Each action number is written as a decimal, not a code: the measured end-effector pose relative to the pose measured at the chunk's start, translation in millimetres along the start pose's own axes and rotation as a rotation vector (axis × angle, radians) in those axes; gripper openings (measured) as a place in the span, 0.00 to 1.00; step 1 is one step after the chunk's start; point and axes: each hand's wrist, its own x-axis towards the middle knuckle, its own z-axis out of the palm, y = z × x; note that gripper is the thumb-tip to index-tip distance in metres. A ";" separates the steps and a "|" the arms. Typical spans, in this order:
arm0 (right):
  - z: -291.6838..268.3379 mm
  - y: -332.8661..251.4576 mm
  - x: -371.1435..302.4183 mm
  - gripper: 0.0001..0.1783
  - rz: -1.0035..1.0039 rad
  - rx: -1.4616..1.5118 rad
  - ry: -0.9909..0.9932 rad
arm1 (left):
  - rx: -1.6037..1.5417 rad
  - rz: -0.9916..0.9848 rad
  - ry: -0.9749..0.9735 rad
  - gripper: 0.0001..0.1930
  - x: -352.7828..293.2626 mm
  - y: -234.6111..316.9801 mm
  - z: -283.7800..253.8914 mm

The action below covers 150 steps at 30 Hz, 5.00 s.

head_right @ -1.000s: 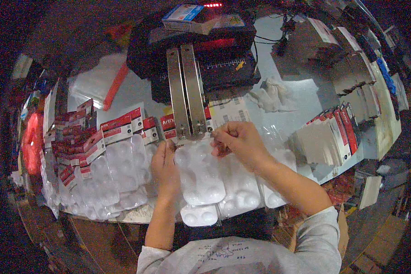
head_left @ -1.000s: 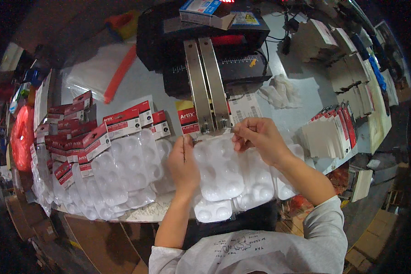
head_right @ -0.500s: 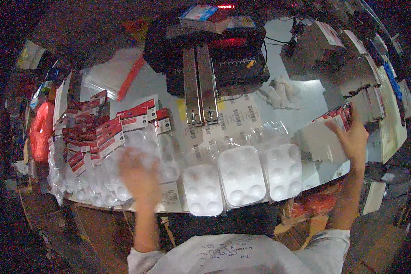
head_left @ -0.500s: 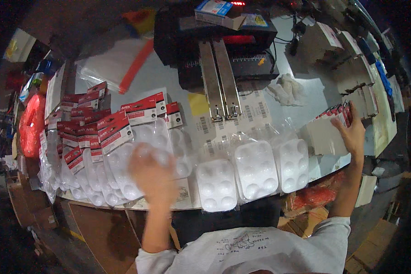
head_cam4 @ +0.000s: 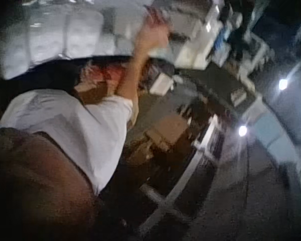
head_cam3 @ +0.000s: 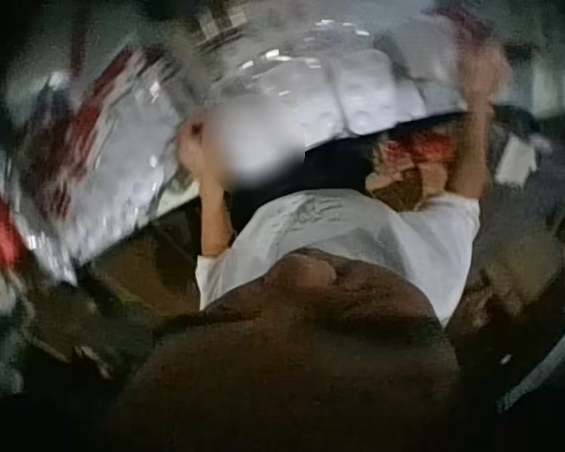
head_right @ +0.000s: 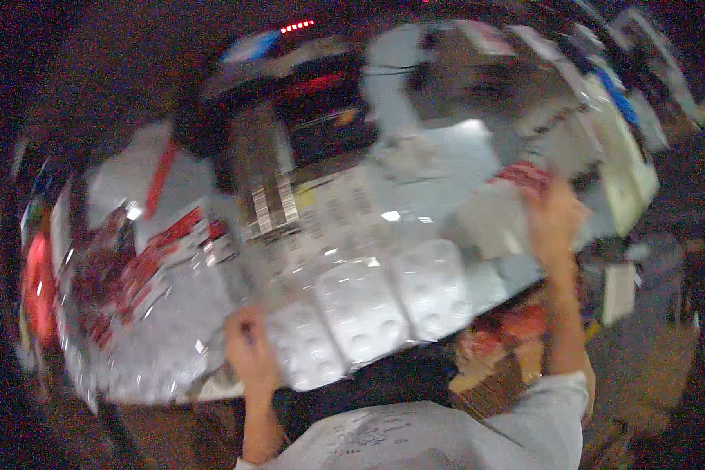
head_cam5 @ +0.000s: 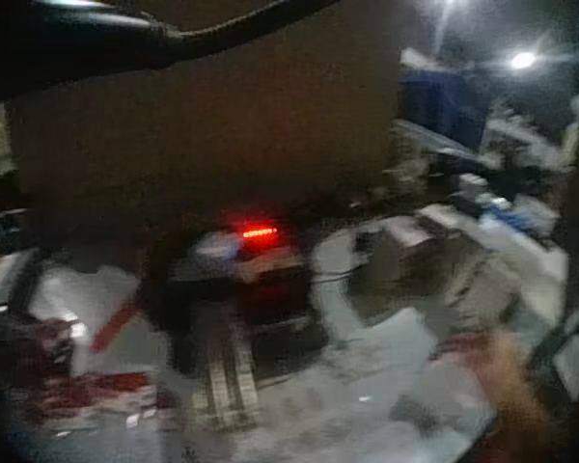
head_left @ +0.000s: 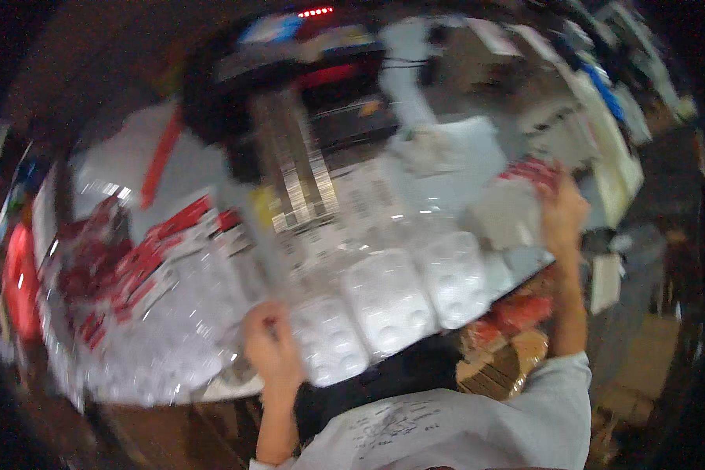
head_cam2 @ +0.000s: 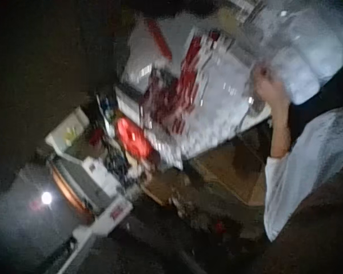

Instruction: The person repeatedly picks up plastic mixing palettes and red Artix labels, inserts the palettes into clear plastic sleeves, and affixes the labels to the packaging. The person stacks the finished packages on the table and later bundles them with a black strap.

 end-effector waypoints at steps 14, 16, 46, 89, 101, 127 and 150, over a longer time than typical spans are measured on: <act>-3.0 31.9 -4.3 0.57 -0.134 0.203 -0.110 | -0.688 -0.238 -0.054 0.13 6.3 26.6 -21.7; 0.3 28.6 -8.1 0.50 -0.143 0.296 0.007 | -0.846 -0.280 -0.089 0.14 4.9 35.9 -19.0; -29.3 -168.9 -61.2 0.09 -0.869 0.981 -0.432 | -0.556 -0.104 -0.340 0.07 -1.2 69.2 -5.3; 23.1 -163.9 -47.4 0.06 -0.213 1.184 -0.863 | -0.238 -0.088 -0.004 0.14 55.2 -1.3 27.6; 10.8 73.4 19.2 0.38 0.016 0.445 -0.429 | 0.417 0.167 0.116 0.20 36.5 15.2 -53.8; -76.4 -147.2 -46.9 0.26 -0.580 1.077 -0.749 | -0.921 -0.210 -0.387 0.06 -10.6 74.0 -14.4; -30.1 -177.5 -51.3 0.17 -0.534 1.017 -0.965 | -0.718 -0.281 -0.321 0.07 0.2 59.4 -5.9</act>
